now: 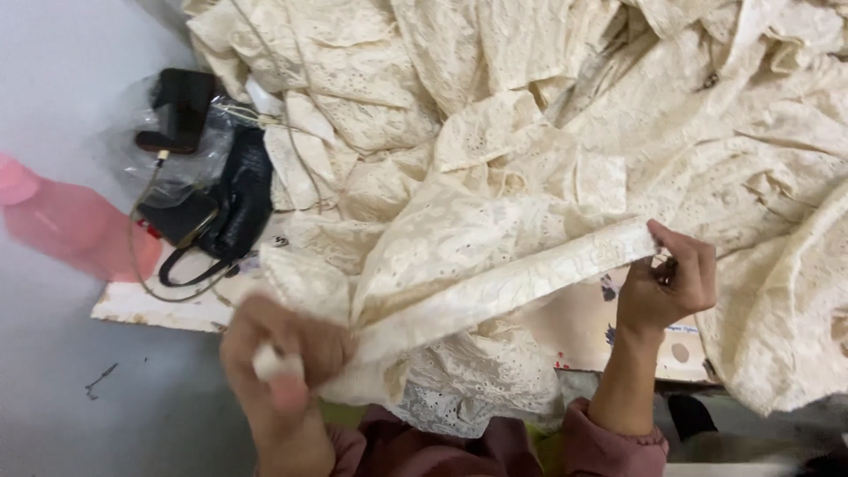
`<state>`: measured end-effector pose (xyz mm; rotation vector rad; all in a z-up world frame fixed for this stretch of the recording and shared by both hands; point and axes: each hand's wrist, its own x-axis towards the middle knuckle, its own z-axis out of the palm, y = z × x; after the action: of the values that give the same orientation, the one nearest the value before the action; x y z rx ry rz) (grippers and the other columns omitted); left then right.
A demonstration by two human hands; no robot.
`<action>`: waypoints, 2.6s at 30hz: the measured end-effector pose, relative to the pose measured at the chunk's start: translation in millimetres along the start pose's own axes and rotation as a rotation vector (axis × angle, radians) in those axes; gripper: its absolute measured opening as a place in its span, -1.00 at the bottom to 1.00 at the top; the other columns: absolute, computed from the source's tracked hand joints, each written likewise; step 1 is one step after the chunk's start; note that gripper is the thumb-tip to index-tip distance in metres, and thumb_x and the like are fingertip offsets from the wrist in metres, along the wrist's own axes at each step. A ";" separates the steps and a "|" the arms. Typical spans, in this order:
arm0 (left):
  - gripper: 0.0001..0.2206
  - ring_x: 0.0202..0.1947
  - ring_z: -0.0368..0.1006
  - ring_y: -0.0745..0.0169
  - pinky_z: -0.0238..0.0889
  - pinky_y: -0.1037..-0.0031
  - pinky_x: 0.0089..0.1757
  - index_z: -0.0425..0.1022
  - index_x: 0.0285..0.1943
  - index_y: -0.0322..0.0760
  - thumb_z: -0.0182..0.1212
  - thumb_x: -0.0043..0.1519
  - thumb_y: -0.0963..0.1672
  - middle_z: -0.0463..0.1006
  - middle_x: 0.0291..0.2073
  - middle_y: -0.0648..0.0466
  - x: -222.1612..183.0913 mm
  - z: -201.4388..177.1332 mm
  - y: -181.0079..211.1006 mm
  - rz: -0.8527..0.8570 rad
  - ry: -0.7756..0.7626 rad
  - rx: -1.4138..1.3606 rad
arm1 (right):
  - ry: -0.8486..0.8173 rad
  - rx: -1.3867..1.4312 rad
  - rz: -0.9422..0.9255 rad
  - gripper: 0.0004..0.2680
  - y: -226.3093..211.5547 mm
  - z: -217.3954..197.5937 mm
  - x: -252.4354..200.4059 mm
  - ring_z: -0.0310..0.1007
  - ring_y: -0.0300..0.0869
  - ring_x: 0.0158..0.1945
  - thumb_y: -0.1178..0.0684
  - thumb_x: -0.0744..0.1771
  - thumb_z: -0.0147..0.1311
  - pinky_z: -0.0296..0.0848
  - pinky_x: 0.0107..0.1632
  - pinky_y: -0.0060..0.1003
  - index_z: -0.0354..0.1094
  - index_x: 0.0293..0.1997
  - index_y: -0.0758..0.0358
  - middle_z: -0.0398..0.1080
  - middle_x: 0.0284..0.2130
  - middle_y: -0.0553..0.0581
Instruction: Trimming loose threads from lace fabric pieces using thread snips
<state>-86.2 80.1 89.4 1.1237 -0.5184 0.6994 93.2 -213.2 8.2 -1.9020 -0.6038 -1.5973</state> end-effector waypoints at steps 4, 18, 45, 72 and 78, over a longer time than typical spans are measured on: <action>-0.81 -0.75 0.09 0.52 -0.01 0.67 -0.64 0.31 -0.40 -0.26 0.17 0.03 -0.07 0.29 -0.71 0.21 -22.4 -4.8 -12.3 -0.053 -0.148 0.384 | 0.035 -0.062 0.153 -0.59 0.2 0.2 -5.1 -0.26 -0.30 -0.71 0.57 0.09 -0.36 -0.24 -0.62 -0.40 0.44 -0.24 0.37 -0.02 -0.78 0.01; -0.35 -0.24 0.40 0.32 0.04 0.32 -0.07 0.31 0.05 -0.10 -0.25 -0.10 0.23 0.46 -0.12 0.12 3.7 42.0 -80.0 -0.688 -0.905 0.807 | -0.094 0.885 1.069 -0.95 -39.3 -21.4 29.4 -0.12 -0.47 -0.80 0.10 0.26 0.02 -0.03 -0.72 -0.61 0.35 -0.28 0.09 0.11 -0.80 -0.20; -0.72 -0.48 -0.03 0.31 -0.02 0.59 -0.44 0.00 -0.58 -0.22 -0.08 0.01 -0.37 0.13 -0.54 0.09 29.3 26.8 -96.0 0.813 -0.361 0.919 | -0.262 0.348 0.185 -0.94 -22.7 -78.8 14.6 0.10 -0.29 -0.51 0.30 0.26 0.12 0.05 -0.41 -0.46 0.33 -0.35 0.30 0.20 -0.60 0.01; -0.83 -0.83 -0.10 0.59 -0.26 0.71 -0.69 0.43 -0.52 -0.34 0.11 0.07 -0.14 0.20 -0.84 0.22 28.2 50.1 -39.1 -0.469 -0.462 0.361 | 0.037 0.733 0.911 -0.90 -43.9 -67.4 12.0 0.15 -0.43 -0.53 0.06 0.26 0.06 0.15 -0.43 -0.59 0.19 -0.29 0.09 0.16 -0.61 -0.14; -0.91 -0.58 0.27 0.42 0.06 0.65 -0.47 0.32 -0.48 -0.23 0.13 -0.04 -0.25 0.37 -0.60 0.19 12.0 31.9 -56.5 -0.214 -0.474 0.764 | 0.167 0.668 0.846 -0.91 -37.2 -63.6 8.8 0.14 -0.33 -0.36 0.05 0.34 -0.07 0.20 -0.17 -0.52 0.07 -0.24 0.11 0.13 -0.43 -0.02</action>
<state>-37.7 38.4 73.5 2.0591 -0.5271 0.4387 24.0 -229.5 29.5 -1.2346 -0.1622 -0.8361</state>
